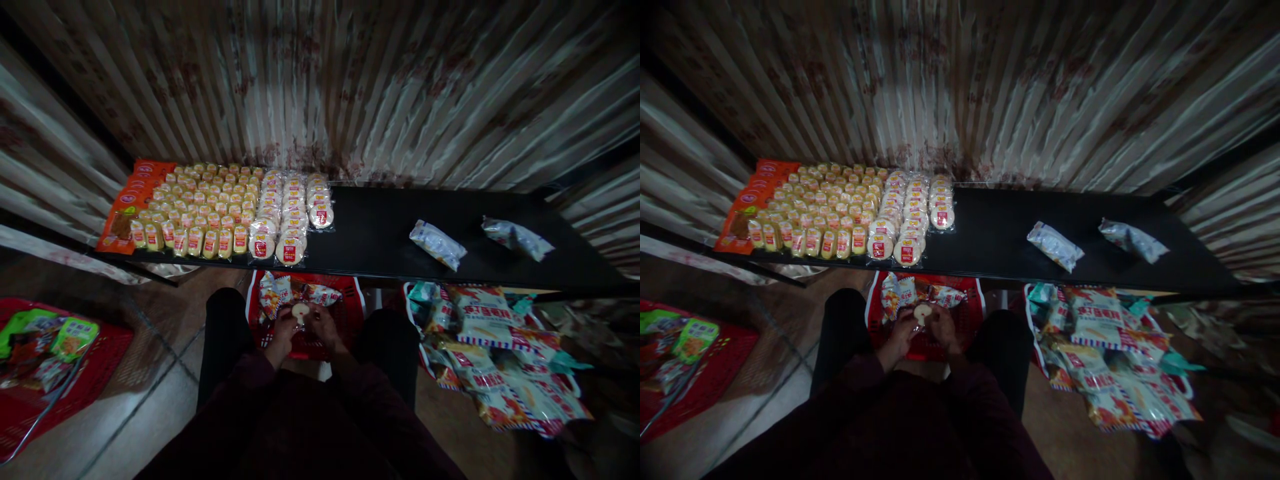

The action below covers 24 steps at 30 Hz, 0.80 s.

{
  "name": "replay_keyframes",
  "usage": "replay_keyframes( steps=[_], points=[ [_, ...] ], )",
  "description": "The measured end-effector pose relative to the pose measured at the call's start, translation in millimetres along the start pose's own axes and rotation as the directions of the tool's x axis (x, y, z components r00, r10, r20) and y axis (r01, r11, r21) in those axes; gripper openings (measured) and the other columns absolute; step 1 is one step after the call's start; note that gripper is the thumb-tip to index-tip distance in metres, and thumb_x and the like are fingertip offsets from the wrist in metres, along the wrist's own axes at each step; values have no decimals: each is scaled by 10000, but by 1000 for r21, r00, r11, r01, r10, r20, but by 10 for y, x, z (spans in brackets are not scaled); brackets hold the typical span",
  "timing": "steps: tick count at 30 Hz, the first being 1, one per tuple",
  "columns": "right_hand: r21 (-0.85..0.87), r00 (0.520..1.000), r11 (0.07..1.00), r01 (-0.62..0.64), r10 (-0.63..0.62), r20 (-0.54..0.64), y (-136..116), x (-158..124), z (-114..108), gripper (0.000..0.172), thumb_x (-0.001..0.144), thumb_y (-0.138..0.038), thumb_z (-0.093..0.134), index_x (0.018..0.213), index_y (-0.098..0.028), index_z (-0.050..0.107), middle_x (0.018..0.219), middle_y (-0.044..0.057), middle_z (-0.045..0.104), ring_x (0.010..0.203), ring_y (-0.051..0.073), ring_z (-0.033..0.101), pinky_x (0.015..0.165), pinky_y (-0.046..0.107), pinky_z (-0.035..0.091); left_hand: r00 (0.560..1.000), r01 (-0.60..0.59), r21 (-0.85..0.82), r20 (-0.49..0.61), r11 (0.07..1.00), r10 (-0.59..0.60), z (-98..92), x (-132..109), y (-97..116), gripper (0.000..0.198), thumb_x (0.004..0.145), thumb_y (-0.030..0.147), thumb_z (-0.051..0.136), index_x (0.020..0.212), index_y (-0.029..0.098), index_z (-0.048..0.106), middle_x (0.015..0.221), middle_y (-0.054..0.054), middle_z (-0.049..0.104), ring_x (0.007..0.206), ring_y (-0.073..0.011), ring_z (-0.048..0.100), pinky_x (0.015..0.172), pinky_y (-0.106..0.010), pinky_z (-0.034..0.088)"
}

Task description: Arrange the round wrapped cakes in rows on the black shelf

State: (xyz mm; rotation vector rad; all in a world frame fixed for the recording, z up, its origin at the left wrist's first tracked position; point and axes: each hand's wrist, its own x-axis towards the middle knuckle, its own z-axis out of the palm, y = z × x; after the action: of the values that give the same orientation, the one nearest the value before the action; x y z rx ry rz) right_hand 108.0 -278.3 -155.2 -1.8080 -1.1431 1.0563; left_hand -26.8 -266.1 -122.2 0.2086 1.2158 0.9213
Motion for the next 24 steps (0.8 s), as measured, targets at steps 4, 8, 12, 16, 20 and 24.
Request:
replay_keyframes(
  steps=[4, 8, 12, 16, 20, 24],
  points=[
    [-94, 995, 996, -9, 0, -96, -111, -61, -4, 385, 740, -262, 487, 1083, -190, 647, 1082, 94, 649, 976, 226, 609, 869, 375, 494, 1000, 27, 36, 4, 999, -27, 21, -33, 90, 507, 469, 90, 688, 960, 199, 631, 785, -8, 669, 683, -129, 604, 664, -264, 473],
    [-254, 990, 966, -39, 3, -139, -259, -130, -44, 315, 752, -233, 489, 988, -191, 693, 1082, 116, 643, 1035, 252, 577, 969, 409, 419, 999, 16, 105, 30, 994, -19, 107, -75, 133, 550, 492, 95, 660, 1036, 172, 629, 789, -21, 670, 625, -112, 577, 596, -232, 433],
    [-90, 992, 990, -111, 105, -67, -384, -180, -75, 327, 789, -339, 499, 1043, -229, 673, 1125, 79, 642, 1054, 244, 579, 966, 380, 426, 999, -14, 131, 42, 991, 9, 203, -154, 181, 480, 513, 88, 634, 985, 177, 637, 803, -14, 662, 650, -100, 576, 612, -217, 429],
    [95, 985, 980, -173, 170, 37, -518, -215, -86, 425, 783, -529, 518, 1067, -248, 662, 1125, 57, 659, 1096, 253, 563, 996, 391, 394, 998, -28, 164, 65, 986, 18, 284, -248, 266, 411, 560, 118, 647, 960, 213, 633, 890, -14, 675, 755, -122, 604, 665, -227, 450],
    [276, 979, 942, -190, 159, 129, -628, -227, -91, 542, 739, -615, 545, 1122, -242, 633, 1191, 50, 634, 1148, 245, 534, 1032, 397, 352, 995, -20, 211, 98, 977, -1, 331, -278, 278, 344, 647, 157, 615, 985, 208, 646, 1006, -42, 680, 831, -140, 614, 673, -228, 452],
    [385, 965, 886, -259, 218, 147, -633, -200, -98, 573, 650, -607, 632, 1067, -215, 645, 1121, 68, 663, 1060, 249, 582, 948, 383, 422, 999, -8, 232, 46, 973, -3, 320, -260, 213, 317, 658, 116, 587, 957, 182, 664, 1088, -72, 664, 897, -153, 610, 714, -237, 463]
  ],
)
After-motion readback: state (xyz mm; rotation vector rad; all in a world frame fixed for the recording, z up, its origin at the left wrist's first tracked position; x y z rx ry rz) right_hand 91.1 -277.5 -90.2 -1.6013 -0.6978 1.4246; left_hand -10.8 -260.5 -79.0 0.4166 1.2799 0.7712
